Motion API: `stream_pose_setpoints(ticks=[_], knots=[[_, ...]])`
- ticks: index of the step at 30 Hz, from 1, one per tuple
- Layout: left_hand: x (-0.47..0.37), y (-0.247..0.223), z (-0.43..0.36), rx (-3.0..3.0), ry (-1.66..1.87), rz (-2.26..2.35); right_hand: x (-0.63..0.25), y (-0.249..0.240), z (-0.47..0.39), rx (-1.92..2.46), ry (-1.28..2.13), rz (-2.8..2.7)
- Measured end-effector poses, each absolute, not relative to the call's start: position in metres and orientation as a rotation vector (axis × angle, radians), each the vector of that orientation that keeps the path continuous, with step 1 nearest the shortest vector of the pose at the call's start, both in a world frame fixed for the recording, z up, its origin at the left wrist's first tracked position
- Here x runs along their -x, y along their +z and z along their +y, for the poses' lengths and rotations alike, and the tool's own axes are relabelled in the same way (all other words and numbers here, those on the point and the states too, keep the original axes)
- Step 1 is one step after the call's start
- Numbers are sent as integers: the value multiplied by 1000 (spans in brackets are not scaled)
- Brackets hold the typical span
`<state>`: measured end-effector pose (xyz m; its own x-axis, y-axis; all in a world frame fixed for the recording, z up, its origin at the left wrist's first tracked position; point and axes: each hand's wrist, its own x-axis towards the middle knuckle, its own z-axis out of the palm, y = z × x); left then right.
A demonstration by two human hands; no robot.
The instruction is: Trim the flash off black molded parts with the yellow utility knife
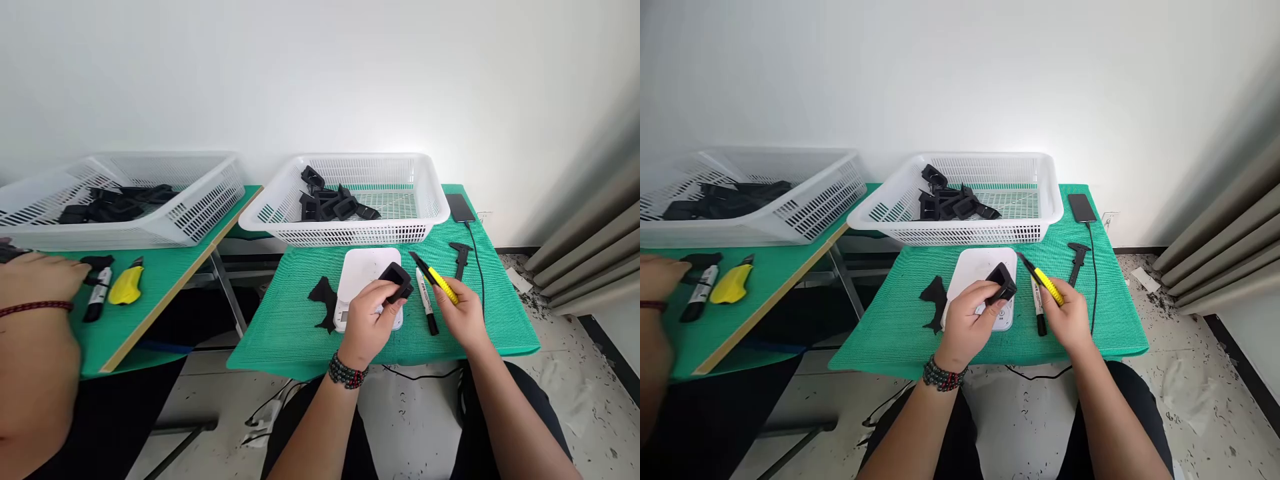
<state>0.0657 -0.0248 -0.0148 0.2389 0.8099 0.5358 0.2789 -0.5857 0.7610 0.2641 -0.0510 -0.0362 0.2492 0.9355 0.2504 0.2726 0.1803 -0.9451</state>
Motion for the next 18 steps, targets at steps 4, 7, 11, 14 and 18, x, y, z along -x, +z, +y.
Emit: stream_pose_setpoints(ticks=[4,7,11,14,18], knots=[[-70,-15,-30,-2025,1341,935,-263,-34,-52,1239,932,-1088],[-74,-17,-33,-2010,1334,951,-255,-34,-57,1115,1035,-1087],[-76,-18,-35,-1921,1293,985,-240,-34,-60,1049,1030,-1122],[-75,-16,-35,-1843,1223,941,-235,-35,-60,1075,1030,-1081],[-77,-14,-35,-1905,1125,867,-235,-37,-59,1099,1159,-924]])
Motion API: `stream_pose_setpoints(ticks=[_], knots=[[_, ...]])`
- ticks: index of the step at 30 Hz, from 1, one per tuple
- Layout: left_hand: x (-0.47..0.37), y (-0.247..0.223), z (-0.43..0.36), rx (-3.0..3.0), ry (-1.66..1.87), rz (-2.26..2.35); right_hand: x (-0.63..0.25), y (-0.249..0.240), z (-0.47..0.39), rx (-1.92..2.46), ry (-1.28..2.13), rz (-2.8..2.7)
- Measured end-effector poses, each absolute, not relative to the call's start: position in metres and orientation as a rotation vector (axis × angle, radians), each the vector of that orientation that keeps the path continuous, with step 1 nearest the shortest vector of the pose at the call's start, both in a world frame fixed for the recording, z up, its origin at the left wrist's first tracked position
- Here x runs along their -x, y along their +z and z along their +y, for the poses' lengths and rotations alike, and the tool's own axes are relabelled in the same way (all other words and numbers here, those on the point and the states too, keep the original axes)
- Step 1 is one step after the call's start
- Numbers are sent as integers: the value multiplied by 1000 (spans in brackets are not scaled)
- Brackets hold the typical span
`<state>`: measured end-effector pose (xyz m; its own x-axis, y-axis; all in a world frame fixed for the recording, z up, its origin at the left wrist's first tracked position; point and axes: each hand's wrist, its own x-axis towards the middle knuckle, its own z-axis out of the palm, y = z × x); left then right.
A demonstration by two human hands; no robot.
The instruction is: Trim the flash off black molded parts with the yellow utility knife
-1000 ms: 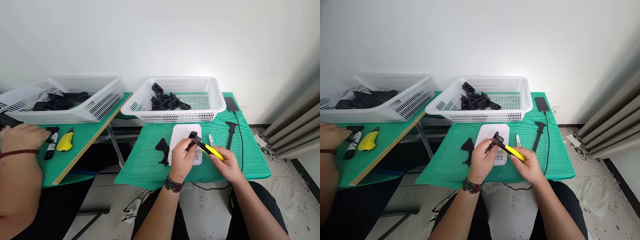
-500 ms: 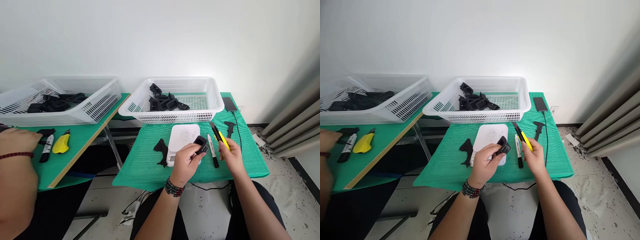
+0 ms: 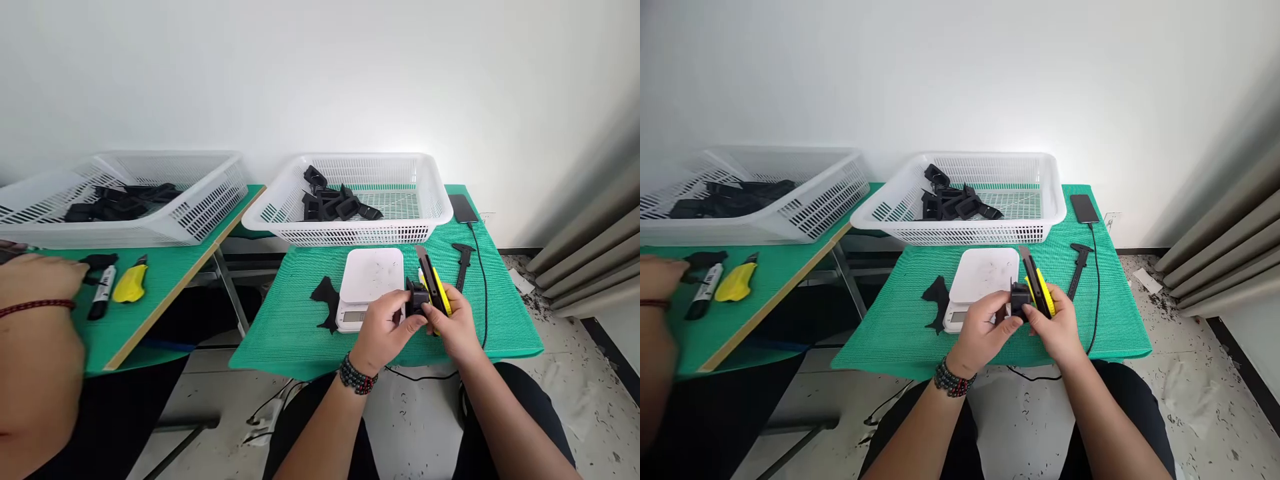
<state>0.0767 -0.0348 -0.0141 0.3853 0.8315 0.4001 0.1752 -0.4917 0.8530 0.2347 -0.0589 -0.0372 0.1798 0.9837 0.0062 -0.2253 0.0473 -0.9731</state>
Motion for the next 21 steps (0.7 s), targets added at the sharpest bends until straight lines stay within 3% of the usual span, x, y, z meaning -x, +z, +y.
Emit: stream_pose_setpoints(ticks=[9,21], knots=[[-88,-16,-41,-2144,961,948,-238,-34,-57,1084,1222,-709],[-86,-21,-39,-2303,1102,840,-239,-34,-58,1051,1237,-670]])
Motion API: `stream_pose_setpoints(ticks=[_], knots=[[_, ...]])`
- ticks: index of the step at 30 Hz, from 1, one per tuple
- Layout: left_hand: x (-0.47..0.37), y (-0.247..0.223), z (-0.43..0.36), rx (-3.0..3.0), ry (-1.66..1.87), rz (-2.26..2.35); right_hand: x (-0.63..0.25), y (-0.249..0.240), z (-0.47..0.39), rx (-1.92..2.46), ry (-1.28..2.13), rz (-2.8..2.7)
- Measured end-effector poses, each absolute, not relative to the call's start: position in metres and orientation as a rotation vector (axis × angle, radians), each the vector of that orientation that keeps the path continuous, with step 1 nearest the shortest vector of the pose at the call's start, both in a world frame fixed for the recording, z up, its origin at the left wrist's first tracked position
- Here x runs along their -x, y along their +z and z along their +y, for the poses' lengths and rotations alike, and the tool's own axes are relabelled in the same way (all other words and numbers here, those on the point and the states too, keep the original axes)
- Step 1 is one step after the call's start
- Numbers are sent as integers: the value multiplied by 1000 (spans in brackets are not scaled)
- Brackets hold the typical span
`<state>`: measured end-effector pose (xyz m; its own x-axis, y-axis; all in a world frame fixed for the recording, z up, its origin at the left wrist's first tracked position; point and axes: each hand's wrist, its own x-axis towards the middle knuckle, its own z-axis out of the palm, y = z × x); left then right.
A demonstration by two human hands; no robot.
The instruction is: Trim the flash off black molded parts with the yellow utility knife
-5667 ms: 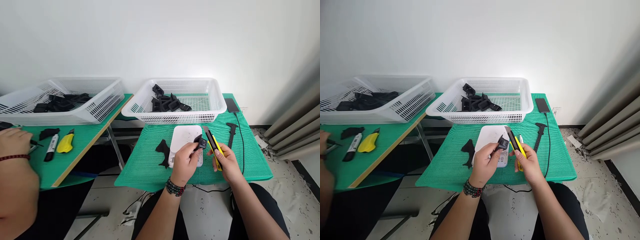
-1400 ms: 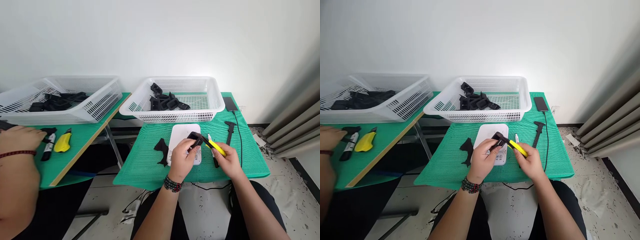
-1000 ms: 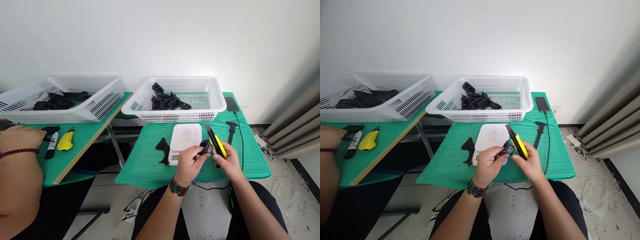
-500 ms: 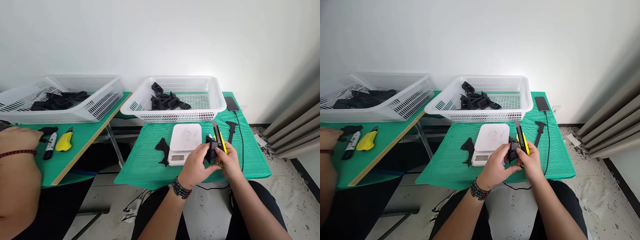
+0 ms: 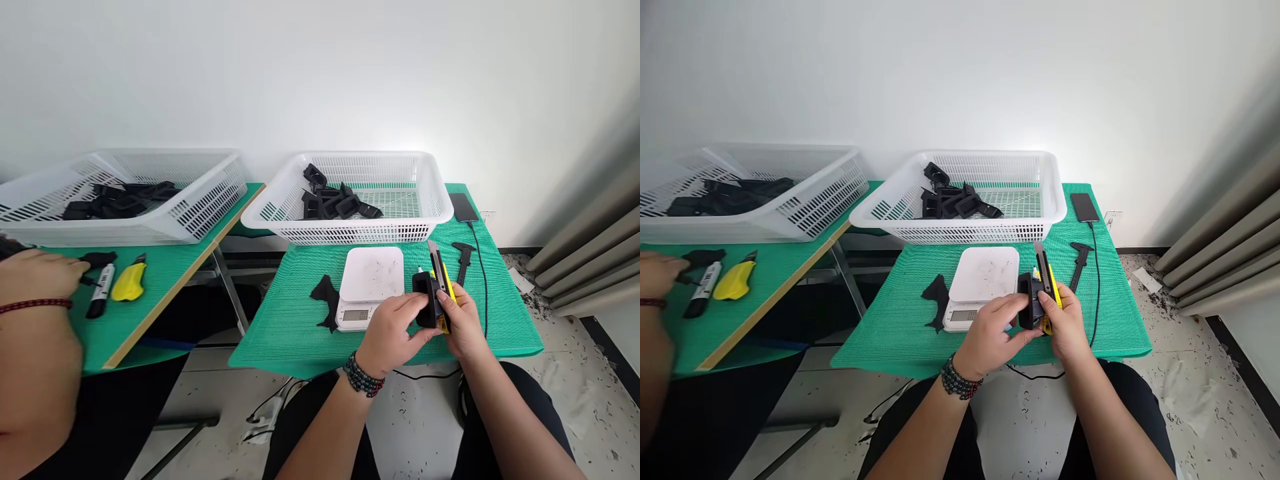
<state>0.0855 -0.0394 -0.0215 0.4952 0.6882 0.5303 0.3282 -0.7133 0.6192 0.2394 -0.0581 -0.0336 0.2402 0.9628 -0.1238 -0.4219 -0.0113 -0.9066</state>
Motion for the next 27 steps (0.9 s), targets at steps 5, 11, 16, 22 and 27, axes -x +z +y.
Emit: stream_pose_setpoints(ticks=[5,11,16,22,27], knots=[[-85,-19,-38,-2208,1153,777,-242,-32,-59,1015,1278,-725],[-69,-21,-21,-2076,1307,943,-248,-31,-63,979,1279,-948],[-58,-21,-11,-2080,1316,999,-250,-30,-66,1025,1265,-1187],[-58,-20,-13,-2094,1278,1000,-248,-32,-67,1093,1204,-1231],[-62,-20,-17,-2099,1268,963,-253,-27,-65,1117,1197,-1236]])
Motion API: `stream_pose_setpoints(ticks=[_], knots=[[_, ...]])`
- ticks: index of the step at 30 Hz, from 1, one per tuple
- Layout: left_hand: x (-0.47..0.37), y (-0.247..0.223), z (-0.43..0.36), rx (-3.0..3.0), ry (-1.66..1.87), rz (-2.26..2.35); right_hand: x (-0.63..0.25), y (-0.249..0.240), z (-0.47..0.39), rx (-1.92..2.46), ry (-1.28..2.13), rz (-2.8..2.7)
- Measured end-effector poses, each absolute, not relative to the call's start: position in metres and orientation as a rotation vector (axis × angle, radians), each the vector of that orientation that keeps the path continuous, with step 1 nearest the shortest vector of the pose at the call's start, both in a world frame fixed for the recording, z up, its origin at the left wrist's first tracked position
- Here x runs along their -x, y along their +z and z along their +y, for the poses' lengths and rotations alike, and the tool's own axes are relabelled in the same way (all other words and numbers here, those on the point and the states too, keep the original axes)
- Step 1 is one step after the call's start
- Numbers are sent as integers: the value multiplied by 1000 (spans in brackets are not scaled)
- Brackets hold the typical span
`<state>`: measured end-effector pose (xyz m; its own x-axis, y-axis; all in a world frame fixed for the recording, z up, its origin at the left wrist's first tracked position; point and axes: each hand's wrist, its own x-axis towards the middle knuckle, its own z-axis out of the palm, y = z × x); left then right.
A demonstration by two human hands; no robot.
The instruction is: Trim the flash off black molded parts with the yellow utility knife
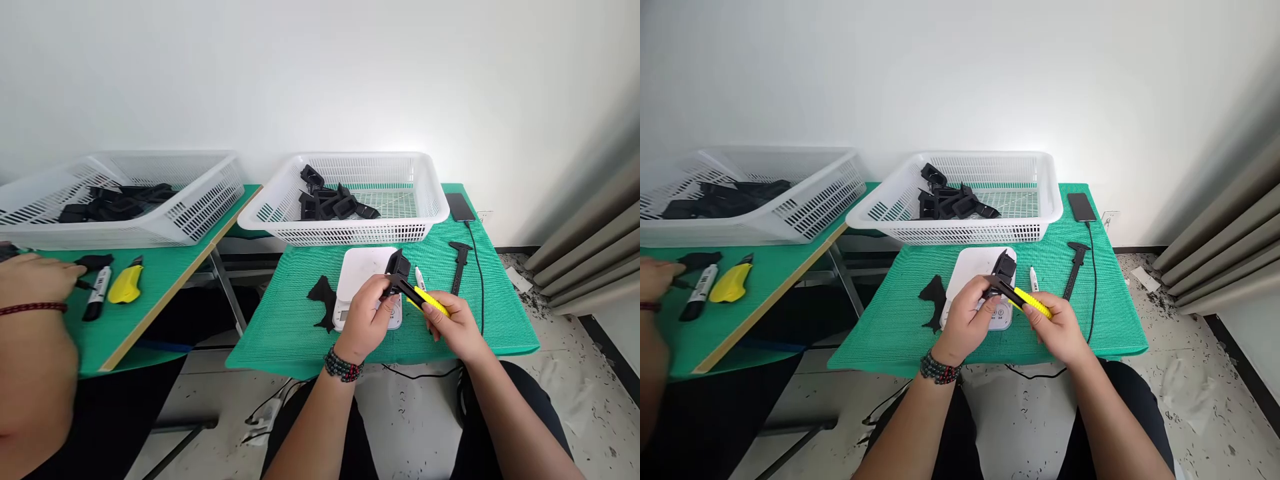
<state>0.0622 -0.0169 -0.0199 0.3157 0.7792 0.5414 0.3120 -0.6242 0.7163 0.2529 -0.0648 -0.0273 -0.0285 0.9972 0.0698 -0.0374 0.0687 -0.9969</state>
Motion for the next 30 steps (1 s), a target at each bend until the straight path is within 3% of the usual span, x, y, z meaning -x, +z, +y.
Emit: stream_pose_setpoints(ticks=[6,20,30], knots=[[-80,-13,-44,-2217,1189,652,-271,-30,-50,1313,962,-1063],[-84,-17,-40,-2078,1318,834,-251,-37,-58,1039,1369,-950],[-81,-6,-40,-2195,1143,627,-254,-37,-58,1039,1373,-892]])
